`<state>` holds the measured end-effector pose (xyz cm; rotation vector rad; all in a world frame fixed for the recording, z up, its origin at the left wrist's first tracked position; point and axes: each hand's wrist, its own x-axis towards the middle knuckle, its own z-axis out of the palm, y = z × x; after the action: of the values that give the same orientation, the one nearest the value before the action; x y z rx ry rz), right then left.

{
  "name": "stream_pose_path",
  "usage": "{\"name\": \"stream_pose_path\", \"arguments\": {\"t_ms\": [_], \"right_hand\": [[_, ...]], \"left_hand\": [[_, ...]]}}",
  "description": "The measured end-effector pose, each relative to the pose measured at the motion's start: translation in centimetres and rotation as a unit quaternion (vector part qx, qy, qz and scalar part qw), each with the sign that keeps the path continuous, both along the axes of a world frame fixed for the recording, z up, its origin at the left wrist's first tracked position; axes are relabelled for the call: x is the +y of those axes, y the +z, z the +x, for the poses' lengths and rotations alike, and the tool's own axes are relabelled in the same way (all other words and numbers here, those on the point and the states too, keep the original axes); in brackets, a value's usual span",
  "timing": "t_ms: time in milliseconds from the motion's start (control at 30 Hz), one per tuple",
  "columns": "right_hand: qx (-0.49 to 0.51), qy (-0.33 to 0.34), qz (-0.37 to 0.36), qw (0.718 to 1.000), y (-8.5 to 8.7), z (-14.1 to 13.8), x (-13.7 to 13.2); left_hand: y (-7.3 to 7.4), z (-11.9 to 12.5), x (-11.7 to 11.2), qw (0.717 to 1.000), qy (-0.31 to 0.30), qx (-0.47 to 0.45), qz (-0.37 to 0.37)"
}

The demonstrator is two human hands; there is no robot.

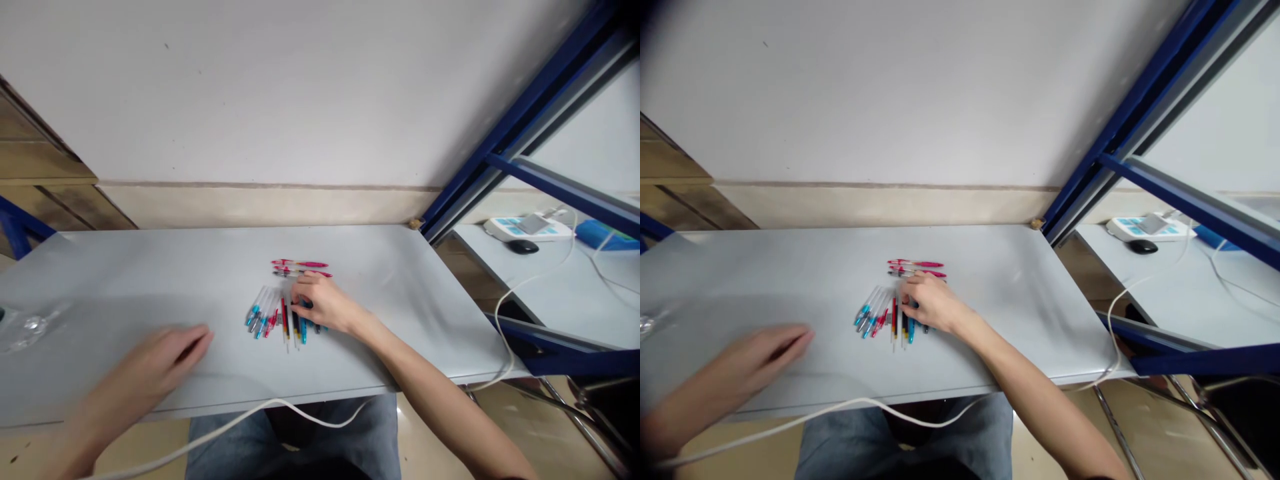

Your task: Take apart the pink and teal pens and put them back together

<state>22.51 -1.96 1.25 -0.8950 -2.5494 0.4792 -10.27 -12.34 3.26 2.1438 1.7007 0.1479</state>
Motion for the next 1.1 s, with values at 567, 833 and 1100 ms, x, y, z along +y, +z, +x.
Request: {"name": "stream_pose_path", "arguments": {"t_ms": [567, 833, 1100], "right_hand": [[-0.073, -0.135, -0.016, 0.988, -0.2, -1.4, -0.4], [-0.14, -0.164, 0.044, 0.976, -0.6, -1.7, -0.3], [-0.216, -0.176, 0.067, 0.958, -0.4, -3.1, -0.9]], "left_hand": [[-2.1, 8.1, 11.7, 0.988, -0.057, 0.073, 0.122], [-1.7, 7.9, 11.9, 0.984, -0.082, 0.123, 0.096], [-1.5, 8.6, 11.3, 0.979, -0.106, 0.14, 0.101]]}}
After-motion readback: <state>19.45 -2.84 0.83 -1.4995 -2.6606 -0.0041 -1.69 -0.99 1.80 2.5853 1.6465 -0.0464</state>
